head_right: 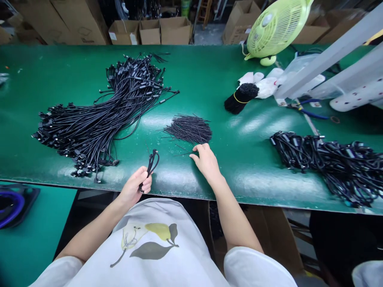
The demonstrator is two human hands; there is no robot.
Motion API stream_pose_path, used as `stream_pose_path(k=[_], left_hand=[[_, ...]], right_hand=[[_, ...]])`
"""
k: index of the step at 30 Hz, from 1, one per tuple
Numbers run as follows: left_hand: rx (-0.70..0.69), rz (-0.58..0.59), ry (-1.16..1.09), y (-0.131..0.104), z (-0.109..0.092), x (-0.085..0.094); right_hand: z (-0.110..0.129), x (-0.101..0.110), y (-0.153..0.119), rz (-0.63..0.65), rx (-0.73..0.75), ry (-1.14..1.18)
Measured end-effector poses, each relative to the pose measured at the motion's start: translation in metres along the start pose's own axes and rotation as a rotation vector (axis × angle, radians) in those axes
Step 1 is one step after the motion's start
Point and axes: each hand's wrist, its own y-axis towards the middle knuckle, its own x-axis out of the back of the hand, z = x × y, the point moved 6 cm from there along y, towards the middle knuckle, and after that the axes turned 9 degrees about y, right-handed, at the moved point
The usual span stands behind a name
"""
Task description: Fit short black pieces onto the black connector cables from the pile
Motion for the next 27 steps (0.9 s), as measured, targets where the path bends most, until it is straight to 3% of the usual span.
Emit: stream_pose_path(k=[5, 11, 13, 16, 18, 20, 22, 25, 27], left_hand=[[0.010, 0.013, 0.012, -0.002, 0.002, -0.001], [0.021, 0.013, -0.010, -0.001, 0.003, -0.004], [0.026, 0.033, -0.005, 0.003, 0.005, -0.008], [-0.002, 0.070, 0.029, 0.010, 0.005, -0.014], [-0.054, 0.056, 0.069, 0.014, 0.004, -0.012], [-0.118, -0.008, 0.135, 0.017, 0.002, -0.005], [-0.171, -0.082, 0.240, 0.017, 0.000, 0.003], [-0.260, -0.170, 0.471, 0.016, -0.008, 0.012], [-0.329, -0.198, 0.629, 0.015, -0.015, 0.016]], right_hand=[[-0.002, 0.000, 0.010, 0.257, 0.003, -0.007], [0.030, 0.023, -0.002, 0.027, 0.032, 0.172], [0.048, 0.012, -0.012, 0.054, -0.021, 0.306], [0.085, -0.023, -0.032, 0.263, -0.074, 0.634], [0.109, -0.040, -0.043, 0.337, -0.042, 0.757], [0.125, -0.044, -0.050, 0.293, 0.058, 0.667], [0.138, -0.039, -0.052, 0.199, 0.225, 0.394], [0.157, -0.034, -0.052, 0.143, 0.559, -0.061], [0.170, -0.032, -0.053, 0.144, 0.830, -0.223]])
